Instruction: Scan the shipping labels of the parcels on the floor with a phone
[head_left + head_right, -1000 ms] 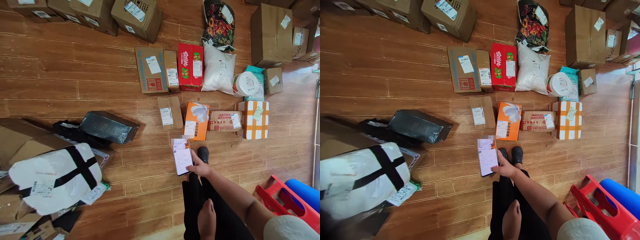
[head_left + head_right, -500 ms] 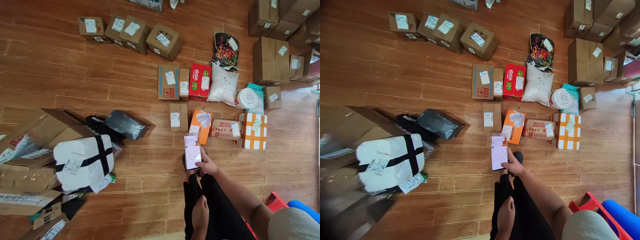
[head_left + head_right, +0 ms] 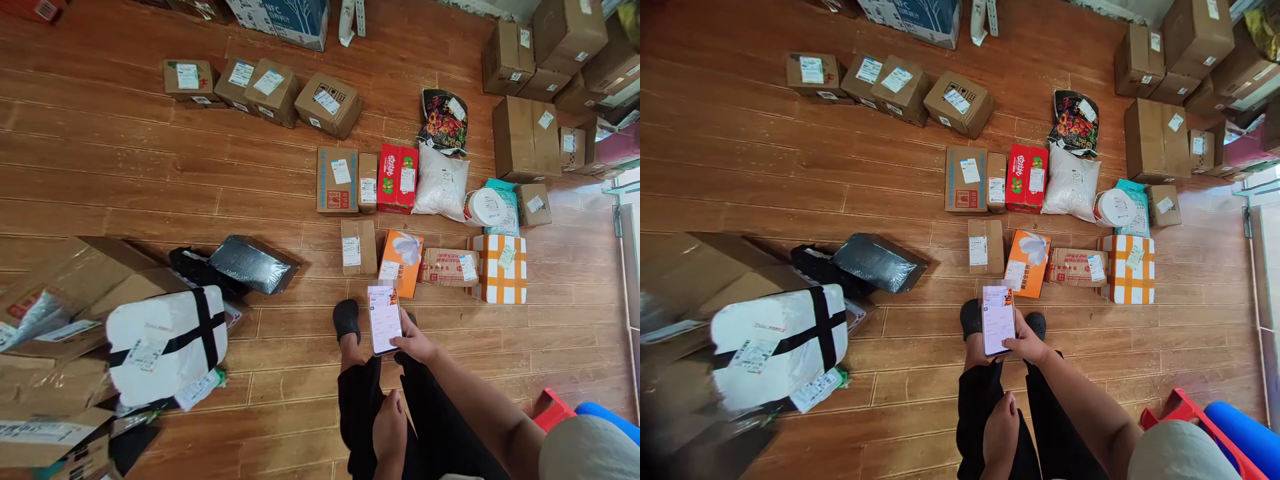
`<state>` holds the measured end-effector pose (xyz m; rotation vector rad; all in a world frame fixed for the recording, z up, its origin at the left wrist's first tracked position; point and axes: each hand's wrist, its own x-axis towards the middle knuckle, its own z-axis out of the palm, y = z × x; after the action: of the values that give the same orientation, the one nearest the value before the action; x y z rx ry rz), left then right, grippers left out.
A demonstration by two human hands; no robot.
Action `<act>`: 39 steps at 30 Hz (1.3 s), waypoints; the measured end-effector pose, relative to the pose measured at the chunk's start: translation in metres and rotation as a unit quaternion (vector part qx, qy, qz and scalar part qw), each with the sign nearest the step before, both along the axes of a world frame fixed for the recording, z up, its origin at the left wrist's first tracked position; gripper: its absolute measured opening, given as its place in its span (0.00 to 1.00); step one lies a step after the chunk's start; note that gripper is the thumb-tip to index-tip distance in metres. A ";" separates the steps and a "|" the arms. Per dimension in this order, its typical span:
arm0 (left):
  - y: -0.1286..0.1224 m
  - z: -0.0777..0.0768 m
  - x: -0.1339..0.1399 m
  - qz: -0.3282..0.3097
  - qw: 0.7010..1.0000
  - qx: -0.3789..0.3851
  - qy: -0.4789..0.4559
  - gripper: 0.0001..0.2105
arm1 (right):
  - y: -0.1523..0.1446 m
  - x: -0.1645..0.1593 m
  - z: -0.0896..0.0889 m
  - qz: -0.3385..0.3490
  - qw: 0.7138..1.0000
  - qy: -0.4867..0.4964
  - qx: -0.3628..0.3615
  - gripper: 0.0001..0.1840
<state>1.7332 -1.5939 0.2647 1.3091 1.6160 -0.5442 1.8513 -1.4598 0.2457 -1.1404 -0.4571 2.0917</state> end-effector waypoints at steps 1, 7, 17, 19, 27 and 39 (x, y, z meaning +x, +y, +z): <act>0.002 -0.003 -0.011 -0.005 1.000 -0.004 0.003 0.17 | 0.000 -0.006 -0.003 -0.004 1.000 -0.001 0.000 0.47; 0.021 -0.026 -0.072 -0.054 0.998 -0.038 0.011 0.18 | 0.008 -0.048 -0.018 -0.020 1.000 -0.005 -0.006 0.41; 0.051 -0.027 -0.159 -0.118 0.992 -0.033 0.029 0.18 | 0.038 -0.137 -0.027 -0.072 0.997 0.022 -0.012 0.42; 0.053 -0.027 -0.164 -0.122 0.991 -0.041 0.027 0.17 | 0.044 -0.151 -0.023 -0.071 0.997 0.031 -0.011 0.41; 0.054 -0.025 -0.170 -0.110 0.993 -0.034 0.007 0.17 | 0.059 -0.177 -0.040 -0.071 0.997 0.017 -0.039 0.36; 0.043 -0.034 -0.175 -0.078 0.997 0.012 0.024 0.17 | 0.084 -0.149 -0.125 -0.136 0.981 -0.131 -0.041 0.27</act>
<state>1.5580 -1.5508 0.2312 1.4592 1.5712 -0.6564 1.7021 -1.3762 0.1202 -1.4488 -0.3177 1.7453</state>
